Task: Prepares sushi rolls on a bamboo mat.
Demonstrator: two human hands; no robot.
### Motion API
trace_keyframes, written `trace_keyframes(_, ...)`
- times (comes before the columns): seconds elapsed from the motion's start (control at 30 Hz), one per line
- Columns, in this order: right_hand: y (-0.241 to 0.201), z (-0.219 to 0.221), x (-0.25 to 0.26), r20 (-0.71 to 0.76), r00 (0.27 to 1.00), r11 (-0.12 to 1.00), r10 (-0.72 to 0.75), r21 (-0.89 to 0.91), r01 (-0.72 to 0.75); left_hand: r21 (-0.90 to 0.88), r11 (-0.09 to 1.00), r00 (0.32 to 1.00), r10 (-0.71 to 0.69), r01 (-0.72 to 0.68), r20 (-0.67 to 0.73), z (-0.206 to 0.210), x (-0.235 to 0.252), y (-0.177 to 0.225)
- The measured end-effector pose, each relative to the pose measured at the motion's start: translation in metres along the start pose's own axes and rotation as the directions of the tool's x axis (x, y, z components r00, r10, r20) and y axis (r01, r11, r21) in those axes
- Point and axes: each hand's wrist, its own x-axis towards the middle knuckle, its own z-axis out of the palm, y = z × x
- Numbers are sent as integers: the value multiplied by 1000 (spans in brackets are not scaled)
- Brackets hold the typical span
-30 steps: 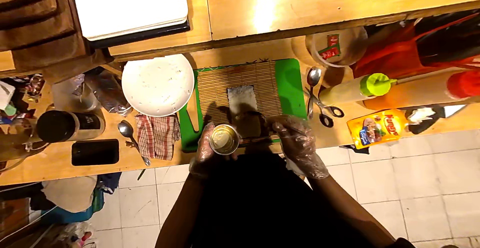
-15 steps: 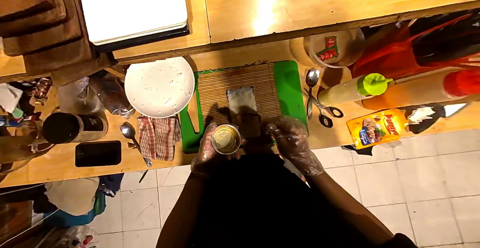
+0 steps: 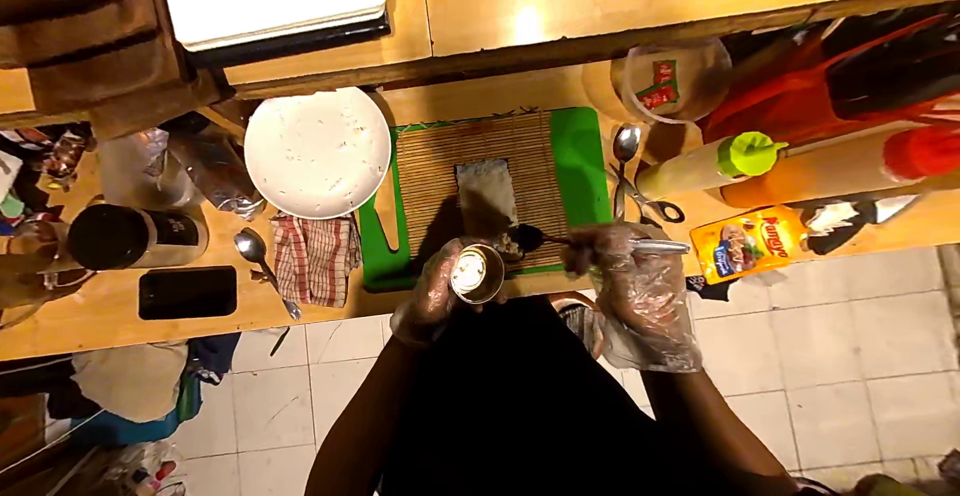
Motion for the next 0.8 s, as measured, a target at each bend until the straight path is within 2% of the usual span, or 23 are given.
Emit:
trace_keyframes(0.1,-2,1,-13,-34,999,999,32,35,-31,35,999,998,33,-35,54,1,-2,-5)
trace_keyframes(0.4,-6,-1,-35,-188,959,930,211,341,-138,89,996,1000,25,-25,3,14,-14,-6)
trace_keyframes(0.57,-6,-7,-40,-202,953,917,227,374,-139,103,994,1000,29,-29,4,19,-18,-11)
trace_keyframes(0.7,-5,-3,-52,-213,935,873,283,460,-160,-55,998,1000,8,-7,26,20,-19,-20)
trace_keyframes(0.8,1,-6,-62,-188,934,844,304,508,-173,-112,993,999,-29,26,-23,28,-19,-26)
